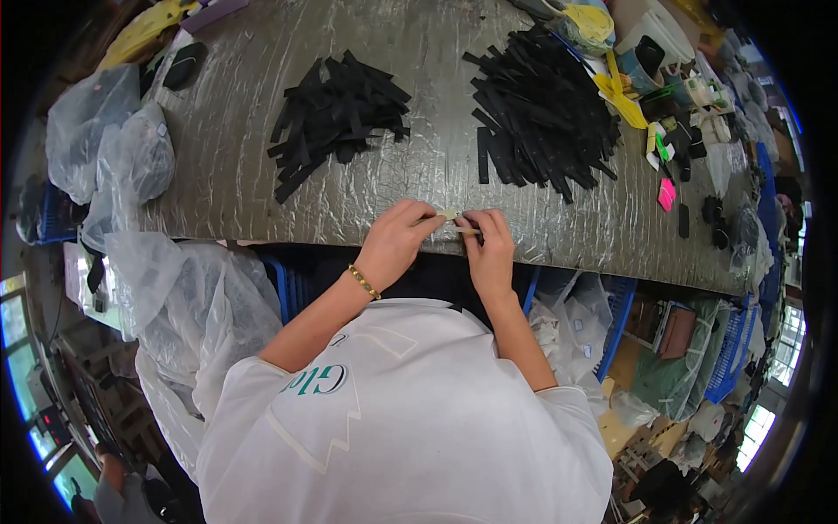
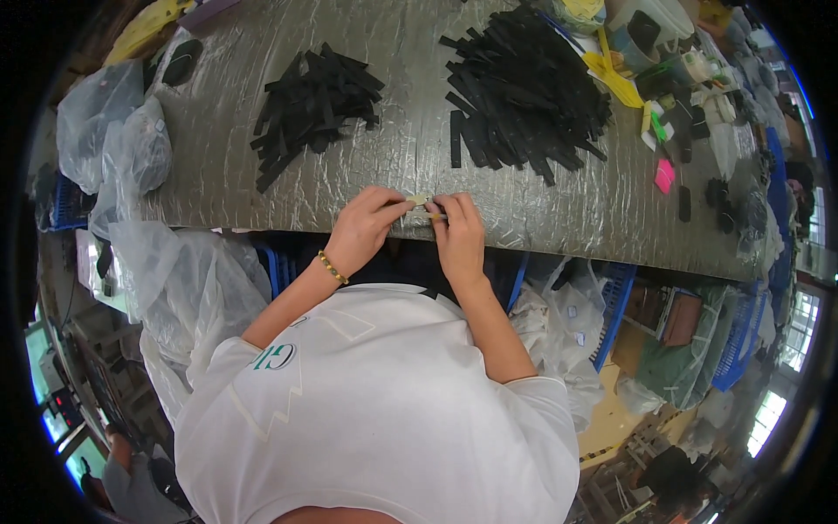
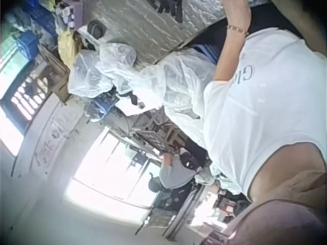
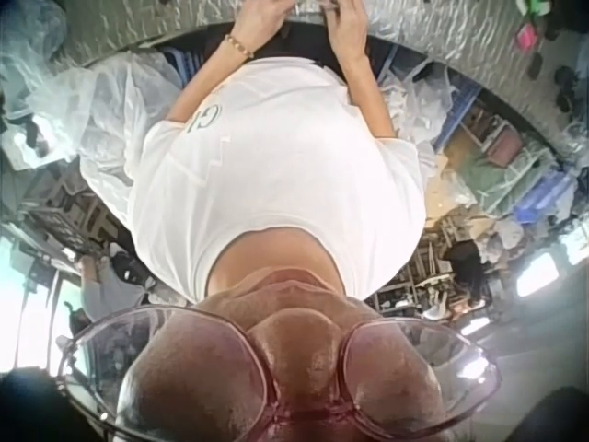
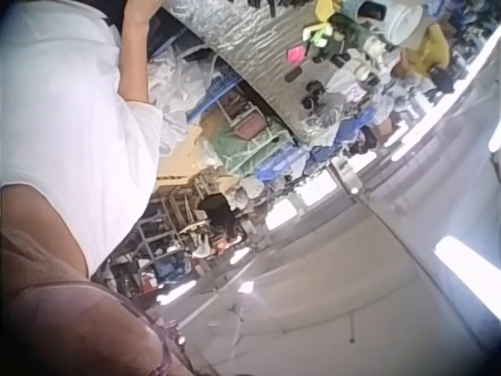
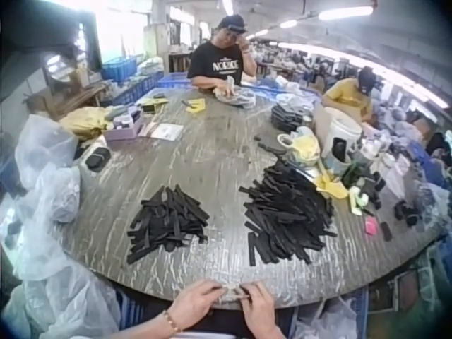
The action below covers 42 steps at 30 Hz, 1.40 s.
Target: Applying adhesive to small black leather strips for shoe assembly.
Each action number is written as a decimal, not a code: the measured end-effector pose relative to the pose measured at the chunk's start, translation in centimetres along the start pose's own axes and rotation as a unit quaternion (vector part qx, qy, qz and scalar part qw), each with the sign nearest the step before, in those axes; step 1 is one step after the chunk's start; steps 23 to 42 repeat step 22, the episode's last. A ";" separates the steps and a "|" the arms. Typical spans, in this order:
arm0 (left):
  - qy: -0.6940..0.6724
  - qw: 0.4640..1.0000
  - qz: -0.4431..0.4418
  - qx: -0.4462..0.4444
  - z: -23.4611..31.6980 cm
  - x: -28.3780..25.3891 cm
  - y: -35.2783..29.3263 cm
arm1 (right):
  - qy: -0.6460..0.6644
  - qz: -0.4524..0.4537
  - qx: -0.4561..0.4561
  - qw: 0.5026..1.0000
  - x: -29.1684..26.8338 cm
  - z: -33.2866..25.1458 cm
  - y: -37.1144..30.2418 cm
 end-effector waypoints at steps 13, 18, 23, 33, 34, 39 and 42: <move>0.060 0.998 -0.031 0.011 0.4 0.5 0.3 | 0.161 -0.082 0.086 0.980 -2.0 1.1 1.9; 0.052 0.998 -0.032 0.001 0.2 0.6 0.3 | 0.171 -0.073 0.052 0.981 -1.1 0.9 1.8; 0.045 0.998 -0.044 -0.013 0.1 0.6 0.3 | 0.146 -0.074 0.046 0.985 -1.1 0.7 1.8; 0.045 0.998 -0.044 -0.013 0.1 0.6 0.3 | 0.146 -0.074 0.046 0.985 -1.1 0.7 1.8; 0.045 0.998 -0.044 -0.013 0.1 0.6 0.3 | 0.146 -0.074 0.046 0.985 -1.1 0.7 1.8; 0.045 0.998 -0.044 -0.013 0.1 0.6 0.3 | 0.146 -0.074 0.046 0.985 -1.1 0.7 1.8; 0.045 0.998 -0.044 -0.013 0.1 0.6 0.3 | 0.146 -0.074 0.046 0.985 -1.1 0.7 1.8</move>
Point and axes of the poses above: each hand's wrist, its own y-axis towards the middle knuckle, its own x-axis out of the palm, z = x × y, the point moved 7 cm from there along y, towards the middle knuckle, and after that the axes turned 15 degrees about -y, right-handed, at the moved point
